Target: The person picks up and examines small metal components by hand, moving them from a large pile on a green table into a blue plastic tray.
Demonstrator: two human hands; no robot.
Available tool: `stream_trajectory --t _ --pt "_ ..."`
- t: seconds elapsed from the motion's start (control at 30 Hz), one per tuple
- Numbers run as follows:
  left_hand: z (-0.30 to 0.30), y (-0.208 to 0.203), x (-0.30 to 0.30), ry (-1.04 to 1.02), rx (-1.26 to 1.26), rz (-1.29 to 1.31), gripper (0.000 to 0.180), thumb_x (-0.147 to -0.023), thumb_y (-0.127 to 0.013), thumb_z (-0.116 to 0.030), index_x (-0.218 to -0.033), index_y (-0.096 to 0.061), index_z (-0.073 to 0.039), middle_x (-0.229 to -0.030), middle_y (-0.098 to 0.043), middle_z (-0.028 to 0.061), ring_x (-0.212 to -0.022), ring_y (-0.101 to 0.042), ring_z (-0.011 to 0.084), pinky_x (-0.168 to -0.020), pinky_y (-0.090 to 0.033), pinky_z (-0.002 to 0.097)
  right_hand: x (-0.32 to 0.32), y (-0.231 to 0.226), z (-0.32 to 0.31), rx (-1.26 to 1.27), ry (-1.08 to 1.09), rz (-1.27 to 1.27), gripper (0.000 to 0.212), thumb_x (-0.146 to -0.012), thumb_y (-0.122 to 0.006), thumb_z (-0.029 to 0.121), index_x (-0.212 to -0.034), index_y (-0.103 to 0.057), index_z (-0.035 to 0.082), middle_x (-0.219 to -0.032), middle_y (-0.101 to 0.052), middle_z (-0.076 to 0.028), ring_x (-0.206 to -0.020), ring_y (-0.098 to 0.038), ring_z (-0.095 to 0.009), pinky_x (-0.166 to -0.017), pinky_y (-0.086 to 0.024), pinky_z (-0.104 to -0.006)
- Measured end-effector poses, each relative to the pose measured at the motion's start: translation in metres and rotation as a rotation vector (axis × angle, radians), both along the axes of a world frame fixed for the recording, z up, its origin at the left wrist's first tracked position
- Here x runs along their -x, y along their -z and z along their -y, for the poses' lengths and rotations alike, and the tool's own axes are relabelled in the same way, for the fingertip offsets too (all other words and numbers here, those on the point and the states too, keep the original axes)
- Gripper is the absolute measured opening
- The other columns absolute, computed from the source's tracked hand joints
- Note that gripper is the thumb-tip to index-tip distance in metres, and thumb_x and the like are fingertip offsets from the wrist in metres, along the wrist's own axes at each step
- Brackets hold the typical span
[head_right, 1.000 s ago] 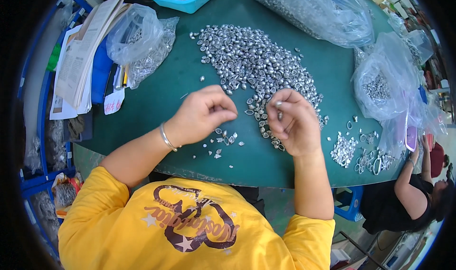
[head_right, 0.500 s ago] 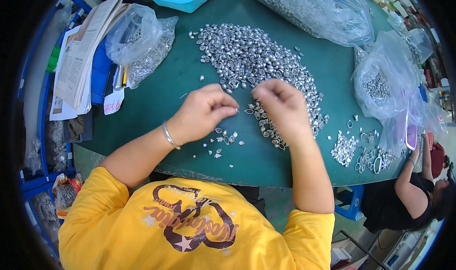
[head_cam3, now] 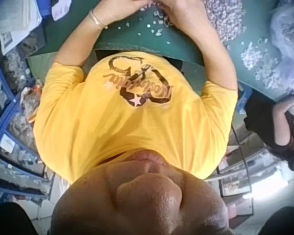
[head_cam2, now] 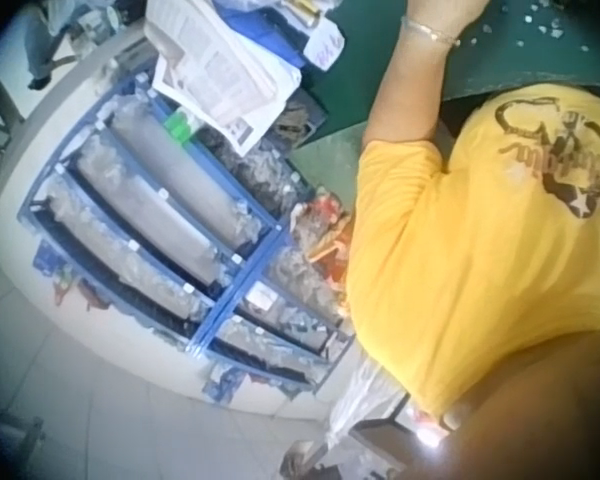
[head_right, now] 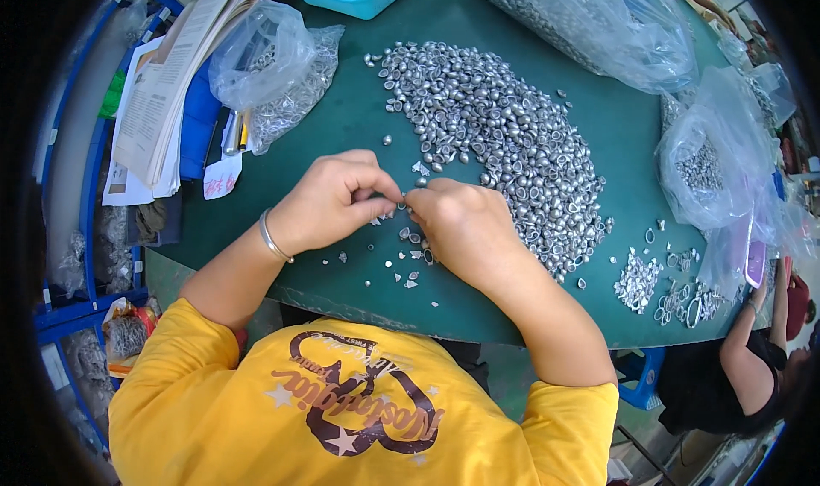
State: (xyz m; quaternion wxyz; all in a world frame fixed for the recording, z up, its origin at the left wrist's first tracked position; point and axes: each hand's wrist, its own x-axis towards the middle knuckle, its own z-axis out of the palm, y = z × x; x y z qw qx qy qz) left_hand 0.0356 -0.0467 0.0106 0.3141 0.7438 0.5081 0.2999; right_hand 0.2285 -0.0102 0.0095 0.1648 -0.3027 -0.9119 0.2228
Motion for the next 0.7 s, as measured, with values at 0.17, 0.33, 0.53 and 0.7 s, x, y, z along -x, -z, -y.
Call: stream_trajectory --t 0.17,0.33,0.53,0.7 --pt "0.008 0.010 0.005 0.032 -0.110 -0.146 0.017 -0.067 -0.071 -0.006 -0.082 -0.064 -0.005 -0.069 -0.051 0.0081 -0.062 -0.052 0.0235 -0.057 -0.044 0.0312 -0.003 0.005 -0.002 -0.046 0.010 -0.039 0.006 -0.073 -0.063 0.010 -0.079 -0.062 0.007 -0.069 -0.056 -0.009 -0.062 -0.058 -0.029 -0.053 -0.047 -0.0377" --pt "0.004 0.010 0.006 0.045 -0.025 -0.010 0.016 -0.069 -0.070 -0.005 -0.084 -0.064 -0.005 -0.070 -0.050 0.0045 -0.062 -0.052 0.0160 -0.056 -0.042 0.0264 -0.004 0.005 -0.002 -0.044 0.010 -0.023 0.008 -0.075 -0.063 0.011 -0.082 -0.063 0.006 -0.068 -0.057 -0.009 -0.059 -0.058 -0.025 -0.052 -0.046 -0.0344" --pt "0.001 0.005 0.015 -0.019 0.616 0.734 0.011 -0.082 -0.060 -0.004 -0.091 -0.063 0.000 -0.078 -0.052 -0.0008 -0.061 -0.045 0.0044 -0.052 -0.036 0.0167 -0.013 -0.013 -0.012 1.177 0.204 -0.507 0.016 -0.085 -0.058 0.012 -0.089 -0.063 -0.002 -0.064 -0.055 0.001 -0.053 -0.043 -0.005 -0.046 -0.035 -0.0198" --pt "-0.002 0.010 0.018 0.049 0.927 1.212 0.013 -0.084 -0.055 -0.006 -0.093 -0.059 0.003 -0.081 -0.054 0.0055 -0.058 -0.045 0.0060 -0.049 -0.037 0.0159 -0.023 -0.002 -0.025 1.649 0.089 -1.031 0.019 -0.079 -0.048 0.007 -0.080 -0.057 -0.009 -0.054 -0.047 -0.009 -0.041 -0.035 -0.009 -0.036 -0.025 -0.0209"
